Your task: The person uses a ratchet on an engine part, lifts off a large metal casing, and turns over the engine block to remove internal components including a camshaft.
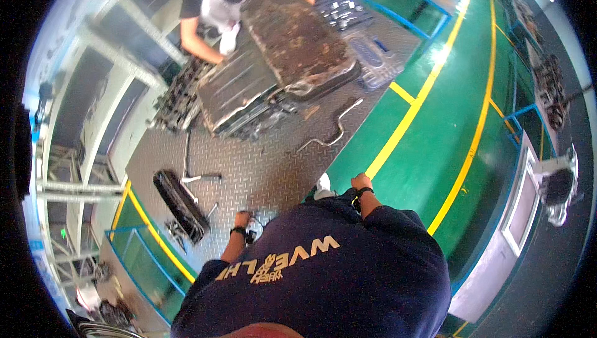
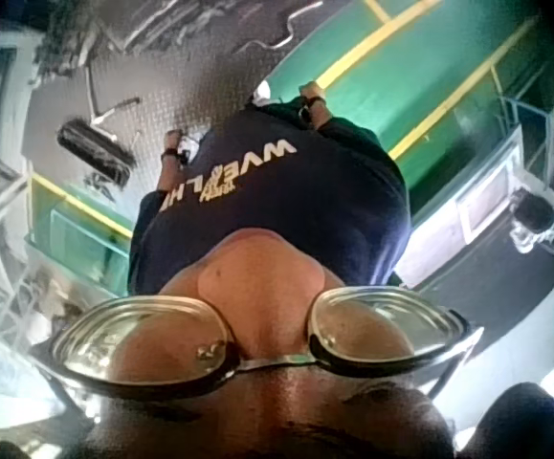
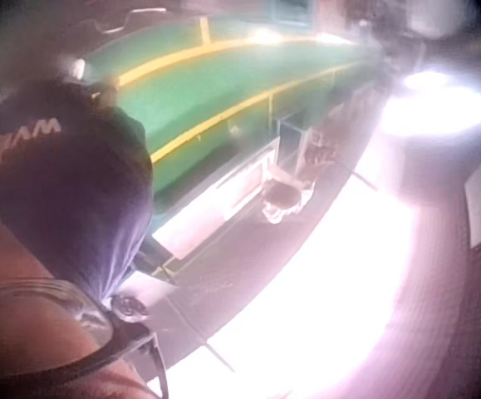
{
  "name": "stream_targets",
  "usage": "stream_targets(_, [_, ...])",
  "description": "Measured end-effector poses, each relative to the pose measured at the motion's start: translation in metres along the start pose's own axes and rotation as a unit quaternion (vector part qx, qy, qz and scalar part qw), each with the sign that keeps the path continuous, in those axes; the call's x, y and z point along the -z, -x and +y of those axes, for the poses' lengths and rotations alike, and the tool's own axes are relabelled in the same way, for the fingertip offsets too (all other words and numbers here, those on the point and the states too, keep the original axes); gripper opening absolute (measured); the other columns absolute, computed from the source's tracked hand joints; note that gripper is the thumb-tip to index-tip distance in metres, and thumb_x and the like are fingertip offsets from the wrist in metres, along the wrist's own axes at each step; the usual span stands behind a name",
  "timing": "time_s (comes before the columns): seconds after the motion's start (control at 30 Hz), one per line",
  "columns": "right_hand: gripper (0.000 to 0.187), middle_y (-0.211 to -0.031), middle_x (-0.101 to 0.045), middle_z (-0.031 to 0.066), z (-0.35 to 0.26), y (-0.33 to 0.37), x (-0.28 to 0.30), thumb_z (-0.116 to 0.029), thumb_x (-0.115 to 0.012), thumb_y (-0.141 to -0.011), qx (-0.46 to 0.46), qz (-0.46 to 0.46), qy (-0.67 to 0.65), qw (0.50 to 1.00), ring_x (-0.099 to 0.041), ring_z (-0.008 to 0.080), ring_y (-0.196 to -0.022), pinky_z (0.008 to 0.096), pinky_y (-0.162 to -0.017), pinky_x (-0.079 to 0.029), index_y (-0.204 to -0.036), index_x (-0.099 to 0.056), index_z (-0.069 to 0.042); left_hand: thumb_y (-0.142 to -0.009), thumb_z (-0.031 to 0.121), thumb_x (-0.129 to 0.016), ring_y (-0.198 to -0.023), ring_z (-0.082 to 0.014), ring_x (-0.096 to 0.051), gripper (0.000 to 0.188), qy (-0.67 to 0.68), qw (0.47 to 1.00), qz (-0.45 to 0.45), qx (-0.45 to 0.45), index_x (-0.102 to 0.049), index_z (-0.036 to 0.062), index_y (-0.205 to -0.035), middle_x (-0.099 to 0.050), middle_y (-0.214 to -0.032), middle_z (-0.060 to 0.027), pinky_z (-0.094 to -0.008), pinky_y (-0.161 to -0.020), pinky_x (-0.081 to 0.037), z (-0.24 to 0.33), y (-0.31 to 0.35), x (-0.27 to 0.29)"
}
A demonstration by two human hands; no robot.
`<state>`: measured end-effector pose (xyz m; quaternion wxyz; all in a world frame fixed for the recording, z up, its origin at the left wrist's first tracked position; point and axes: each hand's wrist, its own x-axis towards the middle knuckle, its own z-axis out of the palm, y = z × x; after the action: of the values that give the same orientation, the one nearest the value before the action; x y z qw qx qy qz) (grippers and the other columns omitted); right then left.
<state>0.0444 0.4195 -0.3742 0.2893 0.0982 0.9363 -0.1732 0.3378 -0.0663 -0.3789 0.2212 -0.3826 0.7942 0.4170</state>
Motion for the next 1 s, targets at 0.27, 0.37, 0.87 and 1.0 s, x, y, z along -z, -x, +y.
stream_targets(0.27, [0.039,-0.107,-0.069,0.0275,-0.008,-0.028,-0.013,-0.029,-0.062,-0.079,-0.002,-0.034,0.023,0.999,-0.065,0.0425,-0.105,0.0467,-0.091,-0.053,-0.101,-0.072,0.002,-0.084,0.026,-0.056,-0.065,-0.023,-0.072,0.03,0.094,0.993,0.007,0.069,-0.073,0.0016,-0.081,-0.073,-0.075,-0.0127,-0.0356,-0.069,-0.056,0.003,-0.003,0.007])
stream_targets(0.37, [0.038,-0.106,-0.069,0.0272,-0.016,-0.028,-0.01,-0.029,-0.063,-0.078,0.017,-0.039,0.036,0.998,-0.066,0.0424,-0.103,0.0472,-0.091,-0.053,-0.097,-0.072,0.003,-0.085,0.025,-0.057,-0.062,-0.0211,-0.07,0.028,0.031,0.997,0.0,0.067,-0.073,0.0024,-0.082,-0.074,-0.075,-0.0108,-0.0342,-0.063,-0.056,0.0,-0.003,0.01])
stream_targets(0.87, [0.029,-0.089,-0.069,0.0298,-0.058,-0.058,-0.018,-0.023,-0.065,-0.072,0.112,-0.019,0.064,0.991,-0.068,0.0458,-0.089,0.0501,-0.078,-0.054,-0.078,-0.07,0.005,-0.086,0.023,-0.055,-0.062,-0.0186,-0.071,0.026,0.072,0.989,0.044,0.124,-0.074,0.0058,-0.081,-0.073,-0.071,-0.0073,-0.034,-0.064,-0.057,0.013,0.0,0.022])
stream_targets(1.0, [0.029,-0.092,-0.07,0.0271,-0.068,-0.068,-0.016,-0.024,-0.064,-0.074,0.126,0.0,0.069,0.99,-0.067,0.0457,-0.091,0.0512,-0.078,-0.054,-0.081,-0.071,0.003,-0.085,0.024,-0.057,-0.061,-0.0172,-0.07,0.026,0.113,0.982,0.043,0.147,-0.075,0.0067,-0.076,-0.072,-0.068,-0.0062,-0.0333,-0.063,-0.056,-0.005,0.002,0.012])
